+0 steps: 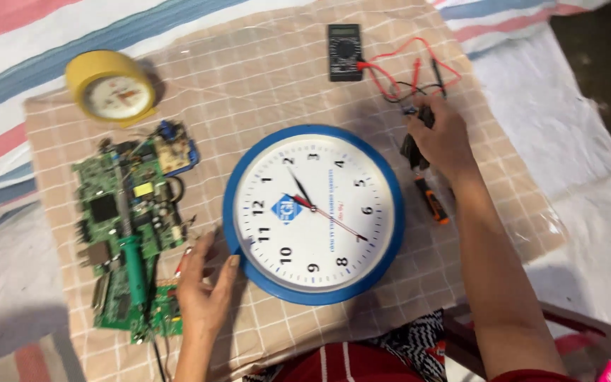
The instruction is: The person cleans the glass face of a wall clock with a cloth and then attempts to fit a blue plastic outer frame onto the clock body.
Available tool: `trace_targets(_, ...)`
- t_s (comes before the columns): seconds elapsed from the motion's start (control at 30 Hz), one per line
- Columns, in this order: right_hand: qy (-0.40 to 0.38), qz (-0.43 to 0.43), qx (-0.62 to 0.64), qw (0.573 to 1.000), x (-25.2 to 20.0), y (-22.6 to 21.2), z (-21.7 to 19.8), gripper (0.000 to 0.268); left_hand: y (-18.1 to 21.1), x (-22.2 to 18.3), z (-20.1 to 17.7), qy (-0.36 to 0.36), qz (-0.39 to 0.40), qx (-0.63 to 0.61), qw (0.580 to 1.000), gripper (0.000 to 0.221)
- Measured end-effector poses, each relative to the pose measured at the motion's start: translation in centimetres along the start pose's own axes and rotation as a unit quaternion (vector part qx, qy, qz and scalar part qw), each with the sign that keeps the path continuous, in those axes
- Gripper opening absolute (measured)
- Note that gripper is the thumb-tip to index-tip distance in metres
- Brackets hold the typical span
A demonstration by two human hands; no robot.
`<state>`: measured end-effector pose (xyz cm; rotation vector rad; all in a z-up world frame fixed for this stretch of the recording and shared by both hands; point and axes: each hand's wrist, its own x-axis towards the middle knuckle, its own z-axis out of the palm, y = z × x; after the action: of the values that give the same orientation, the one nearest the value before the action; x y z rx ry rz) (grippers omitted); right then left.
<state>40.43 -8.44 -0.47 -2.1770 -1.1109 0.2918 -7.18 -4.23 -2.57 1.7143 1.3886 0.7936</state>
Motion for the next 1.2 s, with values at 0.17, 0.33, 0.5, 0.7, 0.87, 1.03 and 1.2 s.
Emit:
trace_targets(0.17,-0.096,-0.051,-0.067,0.992,2.8,0.8,5.7,0.031,0.1,0.0,-1.5,-0.014,0.014,0.014,1.0,0.059)
trace_targets(0.33,0.086,-0.102,-0.149,0.98,2.7,0.7,7.4,0.058,-1.9,-0.2,-2.3,-0.029,0.039,0.016,0.999,0.062)
trace_targets(0.5,0.078,-0.236,-0.021,0.968,5.9,-6.3,6.9,0.035,-0.3,3.4,-1.1,-0.017,-0.029,-0.038,0.999,0.047)
trace_targets(0.7,-0.135,-0.094,-0.125,0.978,11.5,-7.9,14.8,0.05,0.7,17.7,3.9,0.005,-0.144,-0.215,0.966,0.044)
trace_targets(0.87,-0.258,-0.116,-0.258,0.924,11.1,-9.0,17.1,0.054,-4.7,28.6,8.8,0.074,-0.114,-0.156,0.978,0.032)
trace_targets(1.03,-0.285,-0.135,-0.266,0.911,11.2,-8.7,17.0,0.061,-5.9,36.1,11.6,0.013,-0.108,0.064,0.992,0.039)
trace_targets(1.2,-0.26,-0.126,-0.254,0.923,11.3,-7.9,17.5,0.053,-6.2,38.3,13.2,0.03,-0.134,0.085,0.987,0.038)
